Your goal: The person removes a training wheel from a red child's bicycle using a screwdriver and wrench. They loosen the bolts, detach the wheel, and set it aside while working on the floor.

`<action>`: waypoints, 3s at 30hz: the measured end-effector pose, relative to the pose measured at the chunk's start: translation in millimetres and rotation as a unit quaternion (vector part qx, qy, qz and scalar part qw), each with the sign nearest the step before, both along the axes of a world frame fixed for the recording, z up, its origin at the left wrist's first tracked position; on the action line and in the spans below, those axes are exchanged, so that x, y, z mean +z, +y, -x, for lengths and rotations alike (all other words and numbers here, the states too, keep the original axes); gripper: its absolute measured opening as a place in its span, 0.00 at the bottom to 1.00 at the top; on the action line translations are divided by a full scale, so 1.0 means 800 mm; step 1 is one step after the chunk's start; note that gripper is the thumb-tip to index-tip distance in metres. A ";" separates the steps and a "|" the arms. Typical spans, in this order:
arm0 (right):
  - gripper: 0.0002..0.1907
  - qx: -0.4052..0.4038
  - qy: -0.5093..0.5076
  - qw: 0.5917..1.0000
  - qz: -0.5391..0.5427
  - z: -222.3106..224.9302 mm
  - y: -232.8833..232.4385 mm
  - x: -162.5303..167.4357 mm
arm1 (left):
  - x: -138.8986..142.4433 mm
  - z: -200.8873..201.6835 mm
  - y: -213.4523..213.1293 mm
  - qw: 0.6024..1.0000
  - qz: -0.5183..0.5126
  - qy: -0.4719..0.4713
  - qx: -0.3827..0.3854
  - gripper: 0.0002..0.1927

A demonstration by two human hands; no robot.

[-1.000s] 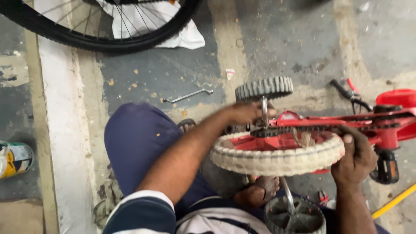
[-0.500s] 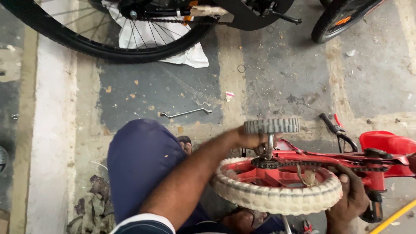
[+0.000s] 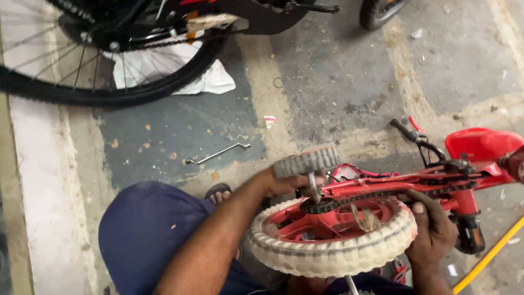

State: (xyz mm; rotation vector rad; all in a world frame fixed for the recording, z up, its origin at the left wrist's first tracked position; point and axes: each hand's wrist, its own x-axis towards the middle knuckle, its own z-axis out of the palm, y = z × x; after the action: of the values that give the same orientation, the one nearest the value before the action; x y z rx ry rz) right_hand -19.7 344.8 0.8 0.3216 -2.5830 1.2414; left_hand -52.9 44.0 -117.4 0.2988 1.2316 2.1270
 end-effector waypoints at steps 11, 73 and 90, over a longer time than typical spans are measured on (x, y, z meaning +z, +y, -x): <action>0.12 0.023 -0.017 0.998 0.055 0.003 0.000 -0.002 | 0.011 -0.003 -0.004 0.995 0.062 -0.075 0.027 0.20; 0.10 0.024 -0.021 0.998 0.058 -0.001 0.015 -0.017 | 0.017 0.000 -0.015 0.985 0.166 -0.002 0.057 0.22; 0.09 0.025 -0.016 0.998 0.049 -0.001 0.013 -0.011 | 0.022 0.000 -0.024 0.998 0.062 0.027 0.019 0.30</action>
State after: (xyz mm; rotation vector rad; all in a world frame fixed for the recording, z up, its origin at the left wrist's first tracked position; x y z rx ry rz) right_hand -19.1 355.3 -8.2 0.3512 -2.5448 1.3954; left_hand -52.8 24.5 -99.4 0.2808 1.4051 2.0762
